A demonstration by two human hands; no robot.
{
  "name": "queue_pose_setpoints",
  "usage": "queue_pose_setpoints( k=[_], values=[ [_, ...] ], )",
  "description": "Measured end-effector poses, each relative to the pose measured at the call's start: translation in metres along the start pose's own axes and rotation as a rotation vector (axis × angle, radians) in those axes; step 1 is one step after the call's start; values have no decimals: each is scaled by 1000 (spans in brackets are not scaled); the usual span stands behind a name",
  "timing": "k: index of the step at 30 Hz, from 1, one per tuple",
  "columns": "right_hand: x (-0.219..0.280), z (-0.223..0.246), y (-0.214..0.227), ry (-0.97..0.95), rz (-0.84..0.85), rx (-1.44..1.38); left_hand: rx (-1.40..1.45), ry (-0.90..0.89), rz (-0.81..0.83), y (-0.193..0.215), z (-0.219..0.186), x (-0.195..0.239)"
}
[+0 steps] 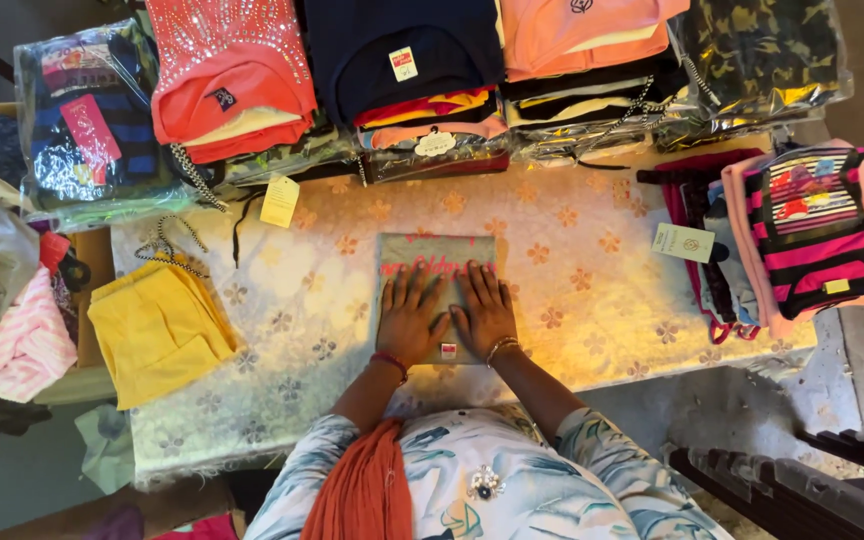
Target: The person folds several garments on a table, including a pink t-shirt, a red top, a yellow top, a striped top, and a grey t-shirt. Each item is smoothed, folded into a compact rectangle, and stacked on the table.
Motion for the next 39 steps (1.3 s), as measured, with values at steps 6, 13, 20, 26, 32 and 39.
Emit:
queue_pose_setpoints(
  k=[6,13,20,26,32,39],
  values=[
    [-3,5,9,-46,36,10,12,-15,-12,-3,3,-6],
    [-34,0,-2,62,-16,-8,-33,4,-43,-26,23,-29],
    [-48,-5,10,-4,110,44,-23,51,-38,-9,27,-37],
    [-35,-24,9,-64,44,44,-64,183,-89,-17,45,-11],
    [5,-49,9,-47,36,65,-61,255,-197,-12,61,46],
    [46,-60,-5,-383,113,-420,61,415,-278,-8,41,93]
  ],
)
Point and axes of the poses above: each hand's wrist, its own x-axis away from the middle knuckle, its own y-axis out of the back of the hand, z = x × y, the point moved 5 cm from there along -x, towards the middle knuckle, and after that the axes turned 9 degrees about -y, right-handed, at the moved point
